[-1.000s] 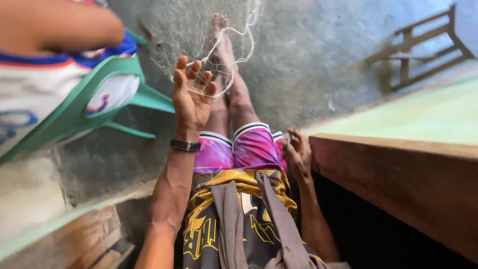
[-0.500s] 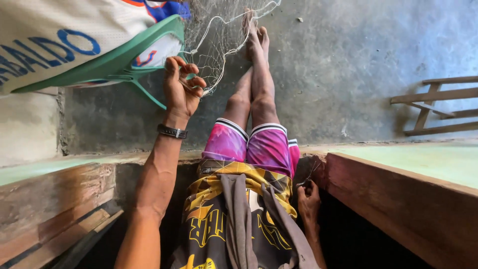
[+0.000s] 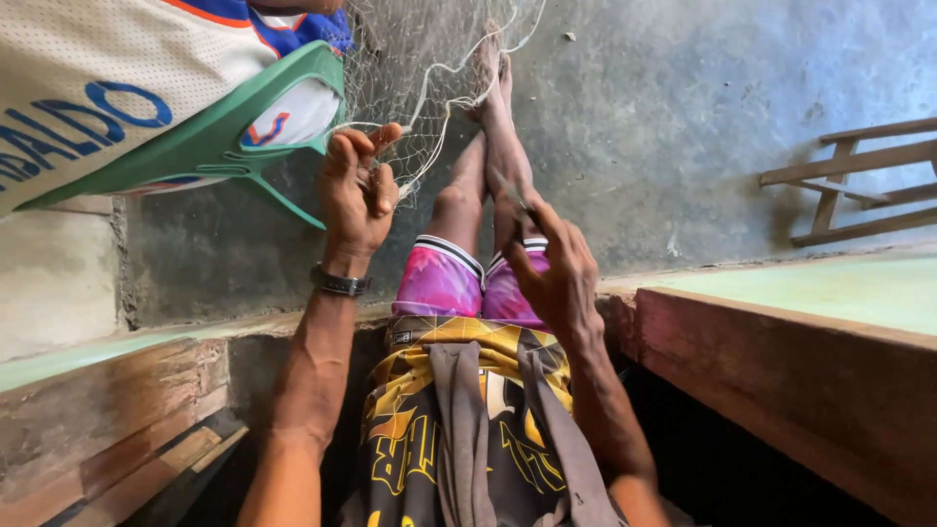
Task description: The person is repairing or constructing a fishing net by tying knots with a netting needle and trimming the line with scissors.
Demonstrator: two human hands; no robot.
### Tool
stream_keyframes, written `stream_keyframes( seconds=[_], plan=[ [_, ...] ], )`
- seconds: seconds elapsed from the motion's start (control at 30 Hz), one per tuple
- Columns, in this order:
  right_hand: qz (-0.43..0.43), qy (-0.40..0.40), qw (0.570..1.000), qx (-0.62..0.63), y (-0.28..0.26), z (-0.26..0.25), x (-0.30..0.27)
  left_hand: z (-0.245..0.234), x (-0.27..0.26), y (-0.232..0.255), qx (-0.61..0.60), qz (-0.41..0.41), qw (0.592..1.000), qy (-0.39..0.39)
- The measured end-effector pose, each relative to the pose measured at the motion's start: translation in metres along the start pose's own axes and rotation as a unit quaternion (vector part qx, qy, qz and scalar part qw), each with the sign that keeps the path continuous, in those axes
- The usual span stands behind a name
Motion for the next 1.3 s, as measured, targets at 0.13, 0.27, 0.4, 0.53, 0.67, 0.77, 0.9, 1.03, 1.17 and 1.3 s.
stream_keyframes(
  seconds=[0.13,0.27,0.4,0.53,0.67,0.77,0.9,1.03,1.17,1.3],
  plan=[
    [-0.123,0.014,0.986,-0.108,-0.032,0.01,0.035,0.021,-0.007,-0.004,0.032,0.094,0.995,0.028],
    [-0.185,0.025,0.967,-0.172,-0.043,0.015,0.049,0.03,-0.014,-0.008,0.054,0.155,0.984,0.072],
    [-0.199,0.032,0.958,-0.206,-0.052,0.017,0.054,0.035,-0.021,-0.012,0.076,0.17,0.979,0.081],
    [-0.205,0.014,0.955,-0.215,-0.059,0.018,0.057,0.036,-0.025,-0.014,0.091,0.178,0.976,0.091],
    [-0.199,-0.006,0.955,-0.218,-0.056,0.02,0.06,0.04,-0.029,-0.013,0.097,0.186,0.974,0.088],
    [-0.195,-0.013,0.956,-0.218,-0.052,0.024,0.06,0.033,-0.03,-0.019,0.113,0.177,0.975,0.072],
    [-0.195,-0.018,0.957,-0.214,-0.049,0.025,0.059,0.038,-0.031,-0.018,0.12,0.177,0.975,0.059],
    [-0.189,-0.026,0.956,-0.222,-0.047,0.025,0.058,0.037,-0.031,-0.02,0.114,0.186,0.974,0.059],
    [-0.19,-0.024,0.954,-0.229,-0.046,0.027,0.058,0.038,-0.032,-0.021,0.126,0.19,0.972,0.055],
    [-0.192,-0.035,0.954,-0.227,-0.044,0.028,0.059,0.039,-0.031,-0.02,0.134,0.188,0.971,0.056]
  ],
)
Point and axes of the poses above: each hand's wrist, its own x-axis towards the middle knuckle, its own z-axis out of the palm, y = z × x, the point moved 4 cm from there along x, towards the middle knuckle, and after that the axes turned 11 degrees about z, right-handed, at the moved point
